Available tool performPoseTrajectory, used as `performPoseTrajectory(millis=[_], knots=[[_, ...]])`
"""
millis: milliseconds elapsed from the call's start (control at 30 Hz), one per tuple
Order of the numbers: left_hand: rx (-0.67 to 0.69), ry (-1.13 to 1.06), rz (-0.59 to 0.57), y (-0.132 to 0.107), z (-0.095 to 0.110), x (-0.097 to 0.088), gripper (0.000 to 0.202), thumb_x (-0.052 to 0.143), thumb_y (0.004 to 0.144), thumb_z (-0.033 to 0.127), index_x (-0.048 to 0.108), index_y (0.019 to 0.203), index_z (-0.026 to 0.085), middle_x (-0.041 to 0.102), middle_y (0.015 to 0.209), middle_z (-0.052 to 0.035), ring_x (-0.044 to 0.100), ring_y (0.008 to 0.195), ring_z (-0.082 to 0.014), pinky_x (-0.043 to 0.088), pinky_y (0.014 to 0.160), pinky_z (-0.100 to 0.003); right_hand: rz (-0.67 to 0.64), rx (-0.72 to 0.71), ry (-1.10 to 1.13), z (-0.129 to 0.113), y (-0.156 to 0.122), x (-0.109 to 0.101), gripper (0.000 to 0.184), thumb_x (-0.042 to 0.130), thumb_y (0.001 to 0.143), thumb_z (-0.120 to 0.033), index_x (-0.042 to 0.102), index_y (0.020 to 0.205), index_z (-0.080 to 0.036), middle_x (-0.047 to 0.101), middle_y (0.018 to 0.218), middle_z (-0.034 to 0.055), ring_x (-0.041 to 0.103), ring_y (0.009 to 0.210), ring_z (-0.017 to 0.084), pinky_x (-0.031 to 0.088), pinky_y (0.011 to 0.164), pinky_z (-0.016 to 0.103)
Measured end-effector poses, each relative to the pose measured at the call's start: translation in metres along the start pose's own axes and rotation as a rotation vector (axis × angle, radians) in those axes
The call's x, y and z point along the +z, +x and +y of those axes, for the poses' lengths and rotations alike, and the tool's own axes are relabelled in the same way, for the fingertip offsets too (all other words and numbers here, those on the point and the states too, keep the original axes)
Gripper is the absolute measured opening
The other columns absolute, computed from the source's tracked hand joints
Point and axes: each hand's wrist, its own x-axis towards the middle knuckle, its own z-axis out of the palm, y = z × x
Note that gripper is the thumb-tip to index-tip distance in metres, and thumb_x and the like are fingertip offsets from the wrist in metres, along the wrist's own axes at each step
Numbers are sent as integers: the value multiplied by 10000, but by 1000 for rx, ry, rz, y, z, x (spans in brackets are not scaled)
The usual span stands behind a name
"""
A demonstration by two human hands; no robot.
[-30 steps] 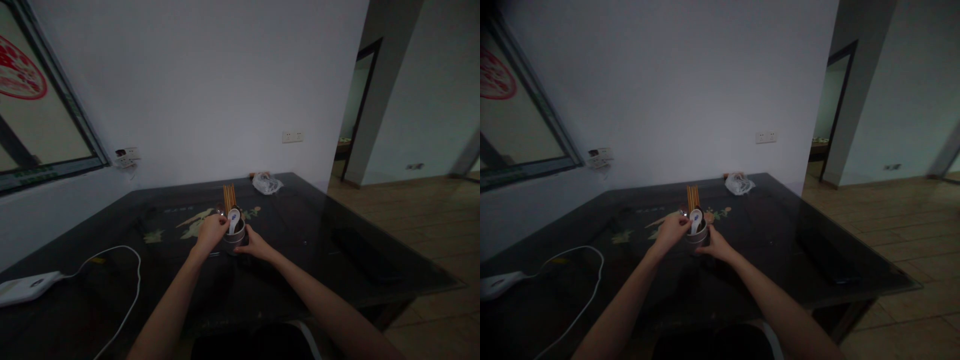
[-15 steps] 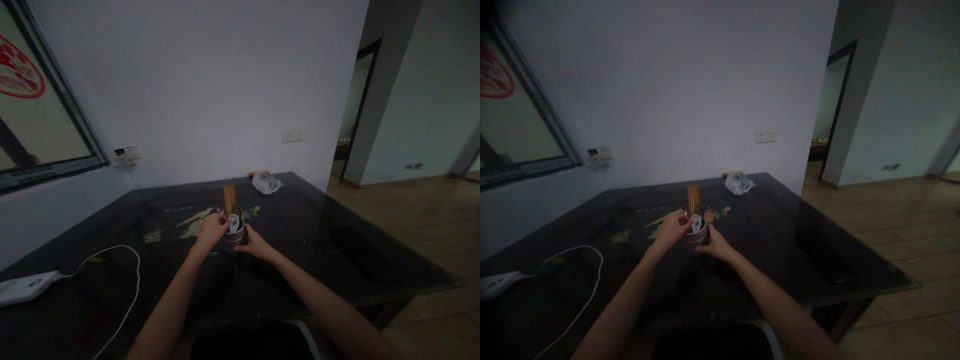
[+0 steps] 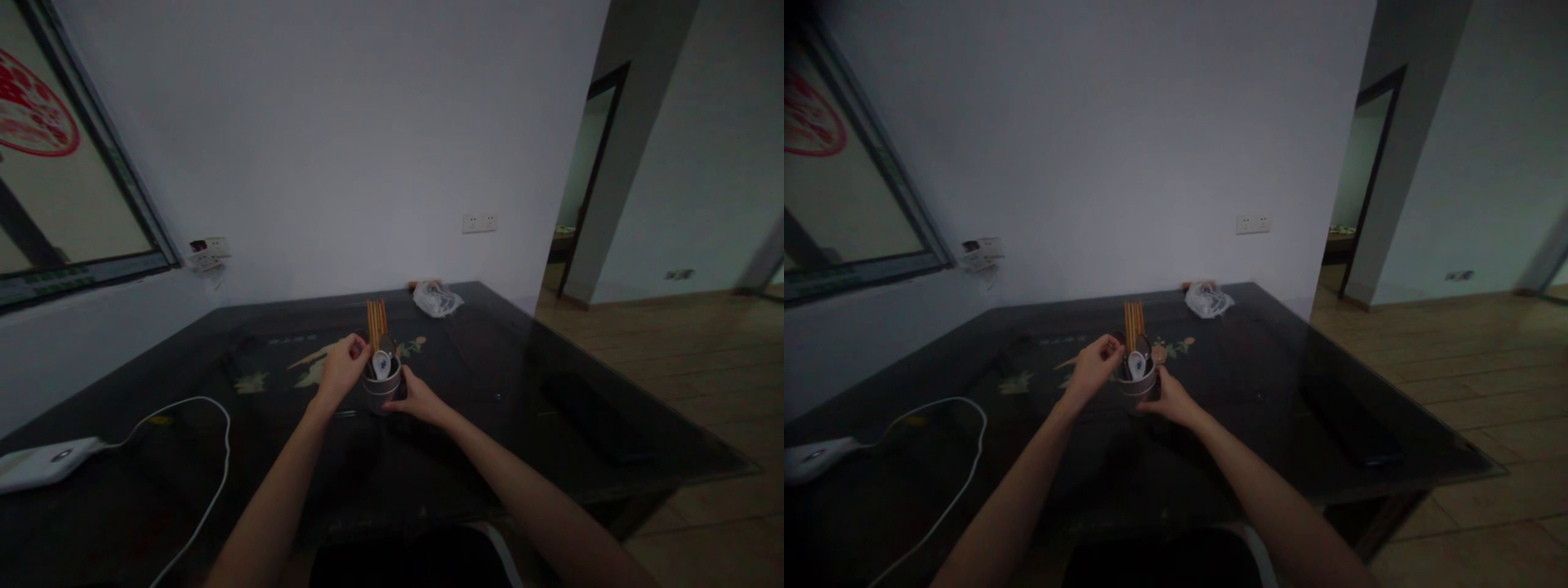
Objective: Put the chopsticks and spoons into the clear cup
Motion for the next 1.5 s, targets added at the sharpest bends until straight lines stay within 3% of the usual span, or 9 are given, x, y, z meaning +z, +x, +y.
performPoseTrajectory(millis=[267,400,567,800,1000,1267,1500], knots=[[-41,-125,89,11,-22,0,312,442,819,397,453,599,176,439,556,37,434,565,-109,302,533,-208,-16,11,10,3,0,0,770,802,555,-281,422,1214,-158,560,1195,119,536,1105,256,408,956,403],[-93,-109,61,18,-39,0,357,377,829,408,420,560,178,410,536,30,414,543,-112,275,509,-216,-16,10,25,7,-1,1,789,801,561,-292,409,1235,-171,560,1194,112,535,1109,253,410,951,402],[-215,-147,-290,18,-54,8,268,383,786,349,515,643,163,472,538,22,448,500,-115,314,481,-208,-9,12,1,5,-1,0,805,795,569,-289,398,1261,-176,551,1216,115,526,1121,256,394,966,415],[-177,-211,-733,8,-56,12,148,507,682,280,587,703,158,609,620,-9,567,544,-146,415,512,-225,-14,9,-3,3,-1,0,756,789,573,-276,423,1223,-159,549,1214,124,523,1128,255,403,959,402],[-165,-289,-908,4,-57,10,206,511,692,287,602,833,168,659,720,-35,580,531,-148,439,506,-234,3,-54,-10,10,0,5,755,797,576,-297,435,1224,-160,536,1248,126,506,1155,256,386,984,412],[-170,-311,-921,2,-54,13,163,533,671,263,626,765,168,675,676,-49,600,530,-173,448,517,-252,44,20,19,10,-2,11,810,812,542,-323,419,1231,-162,560,1223,127,532,1129,254,403,966,399],[-152,-351,-886,-2,-44,17,192,503,705,306,618,727,154,663,662,-57,606,546,-177,462,541,-261,110,24,-15,7,-2,7,705,800,549,-332,465,1141,-145,598,1151,124,564,1069,252,433,917,384]])
